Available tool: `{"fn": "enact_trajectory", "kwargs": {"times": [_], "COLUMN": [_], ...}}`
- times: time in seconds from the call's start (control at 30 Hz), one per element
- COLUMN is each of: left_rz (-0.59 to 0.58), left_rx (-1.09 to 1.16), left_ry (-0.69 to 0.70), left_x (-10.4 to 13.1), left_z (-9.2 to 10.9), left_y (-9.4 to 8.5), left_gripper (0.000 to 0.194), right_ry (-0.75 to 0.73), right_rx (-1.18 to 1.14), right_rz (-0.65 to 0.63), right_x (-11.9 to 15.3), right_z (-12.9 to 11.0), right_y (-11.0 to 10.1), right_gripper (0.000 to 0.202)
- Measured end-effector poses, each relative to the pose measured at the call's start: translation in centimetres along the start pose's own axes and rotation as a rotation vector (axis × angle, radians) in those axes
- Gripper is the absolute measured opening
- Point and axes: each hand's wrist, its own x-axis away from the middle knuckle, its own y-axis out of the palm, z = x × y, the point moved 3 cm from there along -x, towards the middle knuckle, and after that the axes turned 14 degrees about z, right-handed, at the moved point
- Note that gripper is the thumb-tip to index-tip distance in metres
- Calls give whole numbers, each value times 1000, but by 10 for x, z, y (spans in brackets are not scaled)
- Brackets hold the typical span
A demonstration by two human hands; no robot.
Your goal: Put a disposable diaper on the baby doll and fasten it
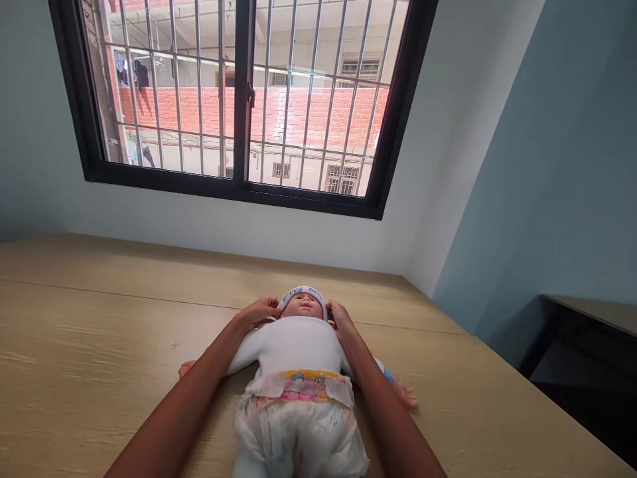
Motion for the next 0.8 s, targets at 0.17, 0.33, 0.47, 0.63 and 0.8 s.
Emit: {"fn": "enact_trajectory", "kwargs": {"times": [0.17, 0.33, 0.47, 0.63, 0.8], "left_rz": [45, 105, 147, 187, 234], "left_rx": [8, 28, 54, 82, 86], "left_ry": [23, 48, 91, 161, 224], "left_x": [-6, -11, -12, -14, -18], "left_z": [-7, -15, -15, -11, -9], "left_y": [-3, -2, 0, 2, 2], "left_gripper": [21, 21, 21, 23, 22], "right_ry": [105, 90, 18, -64, -105], "right_rx": [-101, -202, -274, -345, -379], "right_rz": [-13, -3, 42, 100, 136], "right_x": [9, 8, 4, 2, -1], "right_z": [-4, -8, -8, -10, -13], "right_y": [2, 2, 0, -3, -5], "right_gripper": [20, 17, 28, 28, 29]}}
